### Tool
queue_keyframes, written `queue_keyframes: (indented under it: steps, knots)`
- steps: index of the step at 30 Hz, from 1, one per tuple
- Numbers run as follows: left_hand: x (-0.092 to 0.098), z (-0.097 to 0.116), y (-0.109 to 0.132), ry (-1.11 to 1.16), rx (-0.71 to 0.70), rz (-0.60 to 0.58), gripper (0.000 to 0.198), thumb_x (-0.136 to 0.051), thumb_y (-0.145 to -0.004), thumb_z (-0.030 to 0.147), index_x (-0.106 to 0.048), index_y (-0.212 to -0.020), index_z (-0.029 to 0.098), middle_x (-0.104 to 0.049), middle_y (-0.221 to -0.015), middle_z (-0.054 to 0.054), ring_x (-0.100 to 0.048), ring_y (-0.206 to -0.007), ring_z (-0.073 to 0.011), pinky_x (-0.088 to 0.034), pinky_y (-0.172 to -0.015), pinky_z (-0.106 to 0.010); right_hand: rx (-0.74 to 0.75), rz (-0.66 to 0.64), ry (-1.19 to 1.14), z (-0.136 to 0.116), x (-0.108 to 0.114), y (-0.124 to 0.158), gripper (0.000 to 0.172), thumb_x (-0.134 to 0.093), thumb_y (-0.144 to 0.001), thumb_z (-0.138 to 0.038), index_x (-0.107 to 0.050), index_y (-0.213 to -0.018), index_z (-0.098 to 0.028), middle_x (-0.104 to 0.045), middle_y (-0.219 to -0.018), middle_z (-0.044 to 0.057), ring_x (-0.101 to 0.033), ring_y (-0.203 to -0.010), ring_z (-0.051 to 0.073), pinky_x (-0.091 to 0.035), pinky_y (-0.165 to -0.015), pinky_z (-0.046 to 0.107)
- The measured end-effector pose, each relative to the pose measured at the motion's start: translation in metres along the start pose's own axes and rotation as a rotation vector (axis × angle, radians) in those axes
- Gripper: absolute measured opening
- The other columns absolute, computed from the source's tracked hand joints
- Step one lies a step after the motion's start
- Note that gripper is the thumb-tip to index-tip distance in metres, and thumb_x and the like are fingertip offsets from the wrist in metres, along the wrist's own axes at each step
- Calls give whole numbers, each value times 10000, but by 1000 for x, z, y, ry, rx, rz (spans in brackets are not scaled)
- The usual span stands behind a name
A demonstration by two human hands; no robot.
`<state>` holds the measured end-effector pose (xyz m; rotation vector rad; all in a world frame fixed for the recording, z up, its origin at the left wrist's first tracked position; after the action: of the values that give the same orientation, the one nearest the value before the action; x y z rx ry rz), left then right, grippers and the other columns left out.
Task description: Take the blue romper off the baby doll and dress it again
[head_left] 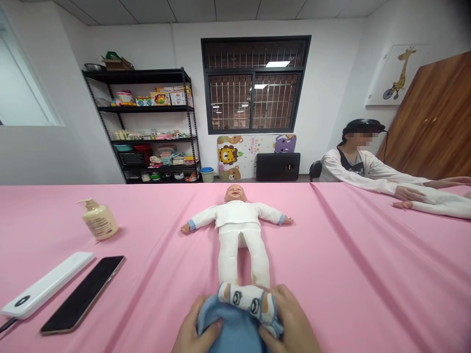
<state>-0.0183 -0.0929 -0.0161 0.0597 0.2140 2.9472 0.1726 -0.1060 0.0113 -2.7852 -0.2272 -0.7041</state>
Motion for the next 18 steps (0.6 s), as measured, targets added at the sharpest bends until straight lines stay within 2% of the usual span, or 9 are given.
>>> queue_keyframes:
  steps: [2, 5, 7, 9, 11, 13, 15, 18]
  knots:
    - [-5, -2, -4, 39, -7, 0, 553, -669, -688, 435, -529, -1158, 180, -568, -1153, -88, -490, -1118, -269, -394, -968, -347, 53, 28, 248, -4, -6, -13, 393, -542, -656, -161, -607, -1044, -155, -562, -1086, 125, -407, -1147, 308, -322, -996, 468]
    - [-12, -4, -9, 156, 34, 17, 605, -662, -700, 392, -471, -1234, 184, -485, -1280, -93, -416, -1209, -262, -350, -1024, -344, 132, -134, 401, -10, -20, -29, 503, -504, -636, -109, -566, -1133, -151, -491, -1239, 121, -263, -1285, 268, -208, -1084, 418]
    - [-12, -3, -11, 215, 59, 78, 566, -627, -730, 369, -465, -1239, 183, -465, -1302, -89, -388, -1236, -251, -330, -1039, -337, 127, -223, 379, -15, -21, -37, 551, -490, -613, -81, -549, -1158, -138, -481, -1258, 127, -309, -1262, 259, -236, -1072, 386]
    - [-7, 1, -12, 231, 65, 146, 511, -594, -754, 368, -474, -1216, 185, -485, -1279, -84, -392, -1233, -238, -334, -1032, -326, 94, -260, 248, -21, -13, -44, 491, -475, -625, -81, -578, -1102, -137, -545, -1176, 120, -457, -1128, 243, -337, -999, 356]
    - [-3, 12, -12, 201, 41, 195, 461, -575, -767, 401, -486, -1169, 195, -524, -1219, -68, -431, -1193, -224, -361, -1000, -309, 25, -258, 15, -27, -2, -51, 400, -473, -668, -115, -589, -1048, -155, -602, -1070, 85, -544, -976, 210, -413, -903, 327]
    - [1, 30, -15, 112, -39, 216, 398, -562, -768, 455, -520, -1063, 191, -573, -1088, -49, -499, -1086, -212, -405, -928, -289, -115, -237, -268, -23, 6, -57, 370, -503, -694, -171, -567, -1058, -158, -613, -1045, 63, -560, -946, 200, -441, -855, 310]
    - [4, 52, -21, -15, -150, 219, 352, -552, -761, 496, -542, -919, 181, -583, -906, -24, -540, -917, -193, -438, -818, -265, -291, -204, -565, -12, 7, -62, 415, -545, -680, -223, -535, -1086, -138, -610, -1052, 71, -561, -970, 212, -457, -838, 312]
    - [4, 72, -39, -177, -263, 173, 327, -544, -762, 498, -526, -775, 172, -524, -735, 7, -506, -730, -158, -430, -695, -242, -459, -160, -878, 4, -1, -66, 442, -568, -643, -234, -525, -1067, -117, -629, -981, 85, -596, -893, 206, -490, -755, 287]
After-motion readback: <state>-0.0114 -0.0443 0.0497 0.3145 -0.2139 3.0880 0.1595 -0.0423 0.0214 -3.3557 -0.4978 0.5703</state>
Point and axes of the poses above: each hand's wrist, its own y-axis away from the middle knuckle, its own x-axis out of the back of the hand, z = x × y, the point moved 6 cm from there along -y, towards the middle knuckle
